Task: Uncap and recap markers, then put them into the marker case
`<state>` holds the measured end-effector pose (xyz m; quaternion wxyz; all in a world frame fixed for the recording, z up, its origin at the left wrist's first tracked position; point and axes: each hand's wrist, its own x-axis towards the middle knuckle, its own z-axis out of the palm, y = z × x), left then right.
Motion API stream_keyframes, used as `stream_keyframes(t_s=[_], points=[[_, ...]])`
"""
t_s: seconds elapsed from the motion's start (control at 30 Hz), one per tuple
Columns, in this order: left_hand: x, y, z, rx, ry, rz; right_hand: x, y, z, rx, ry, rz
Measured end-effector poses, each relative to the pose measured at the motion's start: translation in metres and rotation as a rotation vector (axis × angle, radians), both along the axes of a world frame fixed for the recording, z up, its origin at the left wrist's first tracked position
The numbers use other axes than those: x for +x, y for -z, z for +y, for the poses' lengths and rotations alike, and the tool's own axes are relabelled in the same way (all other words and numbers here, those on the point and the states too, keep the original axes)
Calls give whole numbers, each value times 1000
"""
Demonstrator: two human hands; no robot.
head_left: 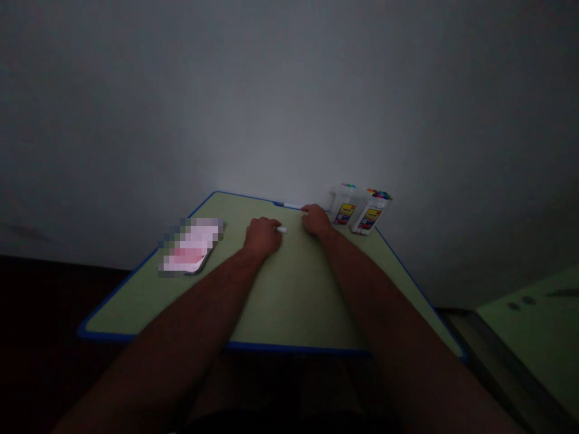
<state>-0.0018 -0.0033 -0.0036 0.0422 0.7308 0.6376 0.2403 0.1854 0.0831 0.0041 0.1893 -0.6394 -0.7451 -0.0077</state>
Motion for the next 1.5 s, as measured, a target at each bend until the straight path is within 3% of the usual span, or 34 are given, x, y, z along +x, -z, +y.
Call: stream_keyframes(t_s=[0.47,0.7,0.8,1.0,1.2,1.5], points=[[1,3,0,0,-19,-20,-18,6,29,-39,-30,-246],[1,2,1,-12,-7,-11,-22,6,24,83,-2,-326],[1,2,1,-10,-9,-14,-22,7,24,129,-13,-316],[1,3,1,1,-2,-23,-23,10,29,52,41,-225],[1,3,1,-1,-2,-25,-19,13,28,107,-9,-247],[1,2,0,-3,-1,-20,-20,10,20,41,61,-243]])
